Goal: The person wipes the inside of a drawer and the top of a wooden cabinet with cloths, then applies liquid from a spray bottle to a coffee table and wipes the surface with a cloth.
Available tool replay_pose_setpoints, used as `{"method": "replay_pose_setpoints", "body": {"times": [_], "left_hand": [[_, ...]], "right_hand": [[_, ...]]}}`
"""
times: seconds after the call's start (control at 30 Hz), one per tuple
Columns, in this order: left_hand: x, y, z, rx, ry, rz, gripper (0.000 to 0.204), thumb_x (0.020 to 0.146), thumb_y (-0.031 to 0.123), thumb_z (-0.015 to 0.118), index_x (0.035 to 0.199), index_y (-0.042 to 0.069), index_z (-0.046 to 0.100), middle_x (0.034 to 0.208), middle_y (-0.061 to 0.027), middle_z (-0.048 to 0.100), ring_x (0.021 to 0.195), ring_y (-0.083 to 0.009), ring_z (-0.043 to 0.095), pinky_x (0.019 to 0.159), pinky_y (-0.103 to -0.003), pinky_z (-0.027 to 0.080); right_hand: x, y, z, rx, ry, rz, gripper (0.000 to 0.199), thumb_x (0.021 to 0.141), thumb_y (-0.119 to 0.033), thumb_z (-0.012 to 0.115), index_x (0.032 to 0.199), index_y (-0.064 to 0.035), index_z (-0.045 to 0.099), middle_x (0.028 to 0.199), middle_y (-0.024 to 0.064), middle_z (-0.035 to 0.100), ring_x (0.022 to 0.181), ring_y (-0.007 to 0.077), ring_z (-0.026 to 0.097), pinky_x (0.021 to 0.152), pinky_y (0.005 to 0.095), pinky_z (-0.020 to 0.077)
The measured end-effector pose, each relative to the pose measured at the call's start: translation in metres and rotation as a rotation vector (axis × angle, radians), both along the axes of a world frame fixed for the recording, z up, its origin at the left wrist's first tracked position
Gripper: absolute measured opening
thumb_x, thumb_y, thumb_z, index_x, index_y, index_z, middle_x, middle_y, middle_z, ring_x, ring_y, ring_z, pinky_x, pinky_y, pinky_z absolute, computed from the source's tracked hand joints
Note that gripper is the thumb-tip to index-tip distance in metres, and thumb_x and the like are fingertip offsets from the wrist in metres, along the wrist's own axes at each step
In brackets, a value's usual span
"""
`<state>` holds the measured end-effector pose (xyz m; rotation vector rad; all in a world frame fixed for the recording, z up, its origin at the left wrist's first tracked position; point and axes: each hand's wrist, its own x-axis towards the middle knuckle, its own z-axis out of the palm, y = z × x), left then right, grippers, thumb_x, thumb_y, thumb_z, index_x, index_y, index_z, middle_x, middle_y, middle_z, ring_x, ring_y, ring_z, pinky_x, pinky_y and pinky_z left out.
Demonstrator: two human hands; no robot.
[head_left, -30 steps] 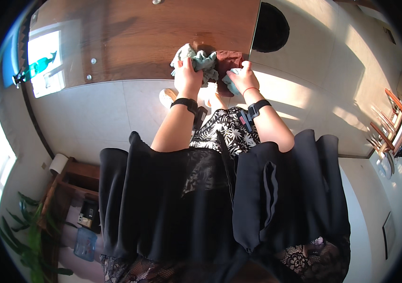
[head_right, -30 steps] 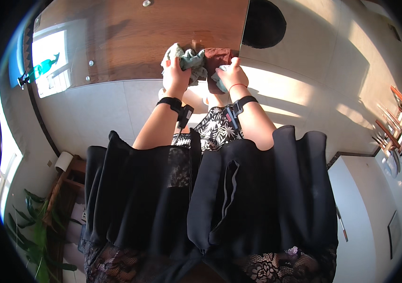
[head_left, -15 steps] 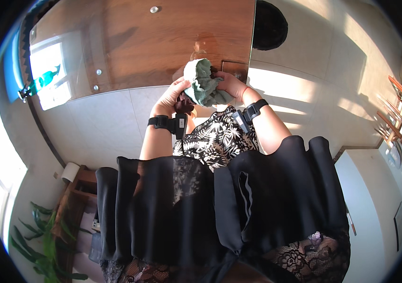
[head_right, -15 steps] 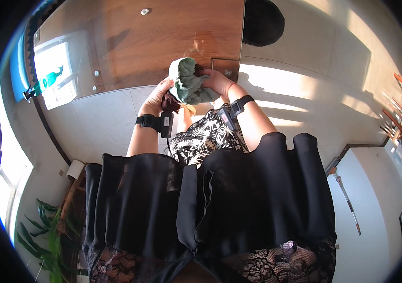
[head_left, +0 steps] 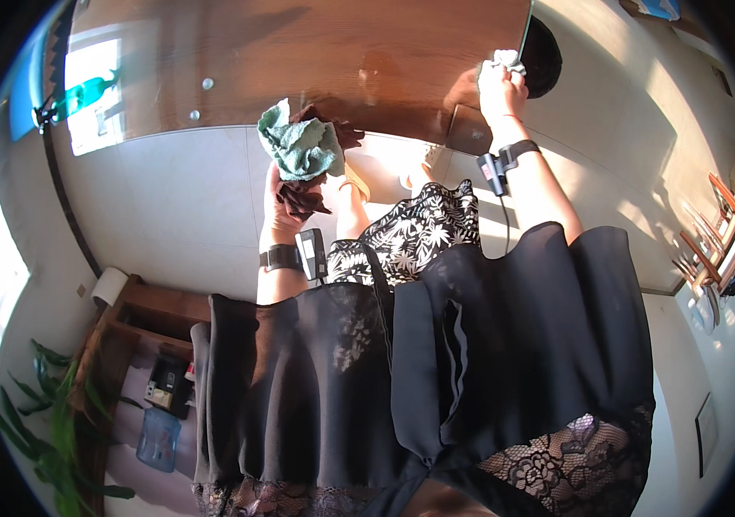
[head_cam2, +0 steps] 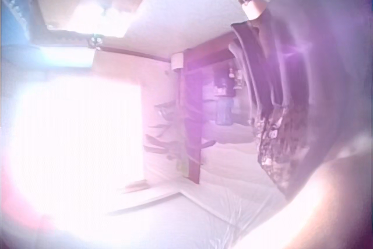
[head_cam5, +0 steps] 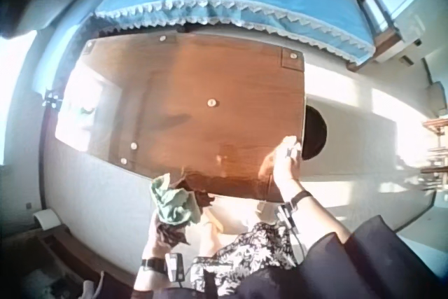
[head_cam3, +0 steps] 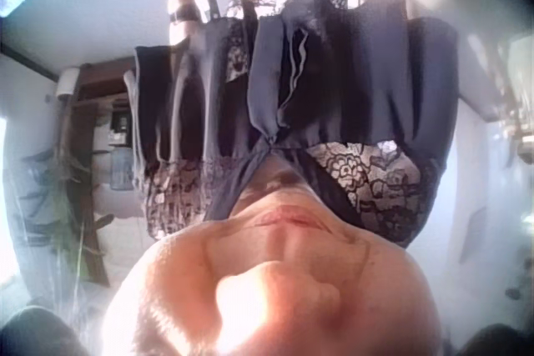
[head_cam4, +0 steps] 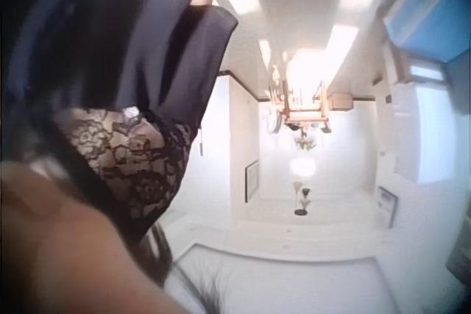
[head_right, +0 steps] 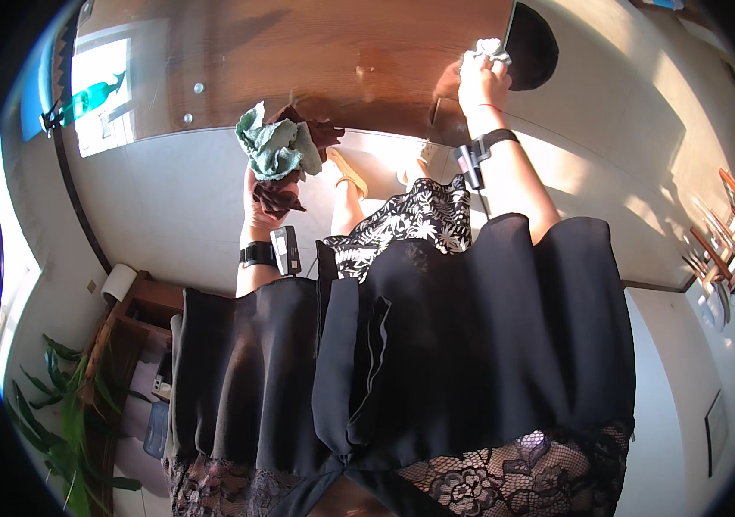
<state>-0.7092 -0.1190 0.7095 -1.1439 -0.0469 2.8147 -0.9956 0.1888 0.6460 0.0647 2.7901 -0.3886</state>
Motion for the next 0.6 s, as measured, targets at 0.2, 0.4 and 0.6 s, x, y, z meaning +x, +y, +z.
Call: {"method": "replay_pose_setpoints", "body": {"times": [0.2,0.4,0.6], "left_hand": [[0.007,0.005,0.016,-0.165,0.019,0.033,0.043,0.097,0.037,0.041,0.123,0.006,0.052,0.118,-0.0100,0.059,0.106,-0.0256,0.057,0.083,-0.040,0.053],[0.002,0.013,0.018,-0.917,-0.044,-0.438,0.033,0.094,0.031,0.042,0.117,0.010,0.052,0.111,-0.0062,0.059,0.099,-0.0196,0.056,0.080,-0.030,0.049],[0.032,0.012,-0.005,-0.662,0.046,-0.193,0.045,0.095,0.033,0.044,0.132,0.007,0.044,0.130,-0.0072,0.052,0.118,-0.0235,0.049,0.103,-0.037,0.039]], "right_hand": [[0.068,-0.126,-0.024,-0.096,0.292,0.216,0.033,0.089,-0.021,0.049,0.121,-0.0150,0.052,0.127,0.0142,0.046,0.099,0.0361,0.055,0.086,0.0420,0.0500],[0.092,-0.170,-0.048,-0.394,0.082,1.007,0.029,0.080,-0.012,0.054,0.106,-0.0219,0.063,0.109,0.0054,0.059,0.094,0.0299,0.059,0.079,0.0390,0.0527],[0.025,-0.052,0.014,-0.998,0.041,0.148,0.023,0.083,-0.007,0.053,0.103,0.0001,0.062,0.100,0.0145,0.064,0.094,0.0262,0.062,0.083,0.0382,0.0518]]}}
